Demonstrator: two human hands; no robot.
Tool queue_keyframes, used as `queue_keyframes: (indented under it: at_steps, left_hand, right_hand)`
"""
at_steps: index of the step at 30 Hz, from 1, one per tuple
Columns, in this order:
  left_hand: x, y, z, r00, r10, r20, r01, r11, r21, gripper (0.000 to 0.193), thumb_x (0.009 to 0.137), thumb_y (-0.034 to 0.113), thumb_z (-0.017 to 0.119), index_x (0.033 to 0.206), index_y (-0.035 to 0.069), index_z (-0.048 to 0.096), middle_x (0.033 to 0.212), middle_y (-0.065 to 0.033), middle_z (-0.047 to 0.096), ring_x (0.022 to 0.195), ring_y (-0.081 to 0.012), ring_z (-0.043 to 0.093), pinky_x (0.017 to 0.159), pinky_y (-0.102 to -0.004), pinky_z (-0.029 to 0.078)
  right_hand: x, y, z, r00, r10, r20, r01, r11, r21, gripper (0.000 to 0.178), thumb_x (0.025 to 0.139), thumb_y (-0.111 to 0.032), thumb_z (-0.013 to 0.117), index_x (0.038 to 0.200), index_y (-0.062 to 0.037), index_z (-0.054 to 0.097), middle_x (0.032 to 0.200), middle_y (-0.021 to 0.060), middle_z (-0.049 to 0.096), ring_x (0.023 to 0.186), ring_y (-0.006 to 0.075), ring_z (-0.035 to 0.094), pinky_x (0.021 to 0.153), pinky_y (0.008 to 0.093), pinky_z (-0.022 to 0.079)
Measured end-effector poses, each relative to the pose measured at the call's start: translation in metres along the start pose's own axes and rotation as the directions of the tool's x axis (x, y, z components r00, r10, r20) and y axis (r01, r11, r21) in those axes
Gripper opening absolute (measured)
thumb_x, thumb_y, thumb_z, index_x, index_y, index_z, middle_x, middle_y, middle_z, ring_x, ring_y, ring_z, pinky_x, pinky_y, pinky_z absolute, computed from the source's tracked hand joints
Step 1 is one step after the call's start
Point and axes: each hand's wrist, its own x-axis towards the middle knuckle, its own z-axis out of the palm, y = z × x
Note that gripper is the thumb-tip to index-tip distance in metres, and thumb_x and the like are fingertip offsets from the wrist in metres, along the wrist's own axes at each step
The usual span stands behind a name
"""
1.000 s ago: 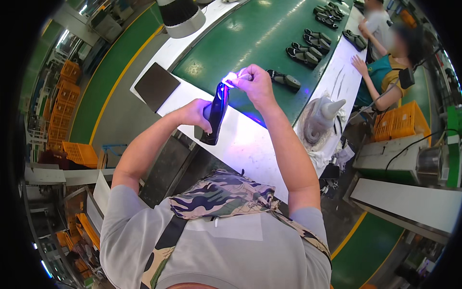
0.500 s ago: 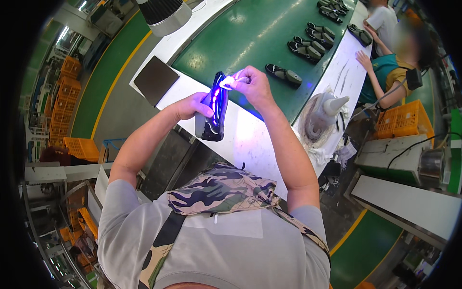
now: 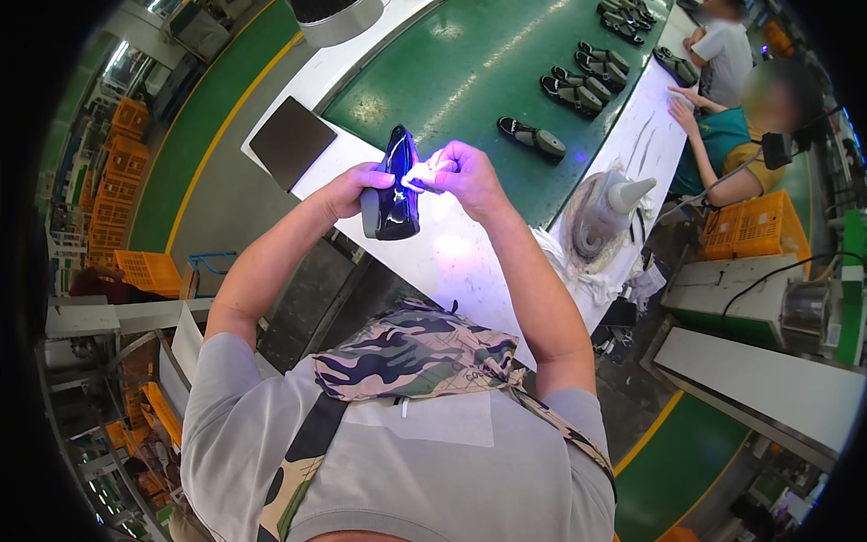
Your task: Apply adhesive to the upper edges of shoes using a small applicator tool at a factory workstation.
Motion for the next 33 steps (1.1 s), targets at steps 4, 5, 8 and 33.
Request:
queue_keyframes:
  at_steps: [4,5,8,33]
  left_hand:
    - [-0.001,-0.013,-0.006,1.0,-0.001,-0.019,-0.002,0.99,-0.141,0.044,0.088,0.028,0.069,0.121,0.001,0.059,0.111,-0.013,0.068,0.099,-0.0231,0.067,0.093,-0.0393,0.052]
    - [-0.003,-0.015,-0.004,1.0,0.001,-0.021,-0.004,0.989,-0.146,0.044,0.088,0.028,0.069,0.121,0.001,0.059,0.111,-0.013,0.068,0.099,-0.0231,0.067,0.093,-0.0393,0.052]
    - [-0.009,-0.022,-0.001,1.0,-0.018,-0.01,0.015,0.968,-0.249,0.042,0.091,0.029,0.064,0.123,0.003,0.058,0.111,-0.0127,0.068,0.099,-0.0244,0.067,0.094,-0.0414,0.052]
    - [-0.124,-0.115,-0.017,0.979,0.038,-0.198,-0.186,0.549,-0.815,0.038,0.096,0.043,0.053,0.11,0.011,0.066,0.098,-0.0188,0.068,0.064,-0.0226,0.061,0.045,-0.0237,0.047]
  right_hand:
    - [-0.005,-0.002,0.005,0.998,-0.012,0.061,0.013,1.0,-0.018,0.026,0.077,0.005,0.075,0.078,-0.0073,0.052,0.088,0.0081,0.062,0.087,0.0189,0.064,0.075,0.0329,0.055]
    - [-0.006,-0.002,0.008,0.996,-0.045,0.075,0.048,0.998,-0.036,0.026,0.076,0.006,0.075,0.077,-0.0073,0.052,0.087,0.008,0.061,0.087,0.0188,0.063,0.075,0.0328,0.055]
    - [-0.01,-0.004,0.014,0.991,-0.052,0.122,0.055,0.998,-0.021,0.026,0.077,0.003,0.076,0.08,-0.0074,0.052,0.089,0.006,0.06,0.084,0.0153,0.061,0.076,0.0307,0.054]
    - [-0.01,0.03,0.118,0.921,-0.176,0.348,0.286,0.912,-0.294,0.025,0.077,0.002,0.075,0.08,-0.0059,0.052,0.096,0.0131,0.065,0.092,0.018,0.062,0.078,0.0287,0.048]
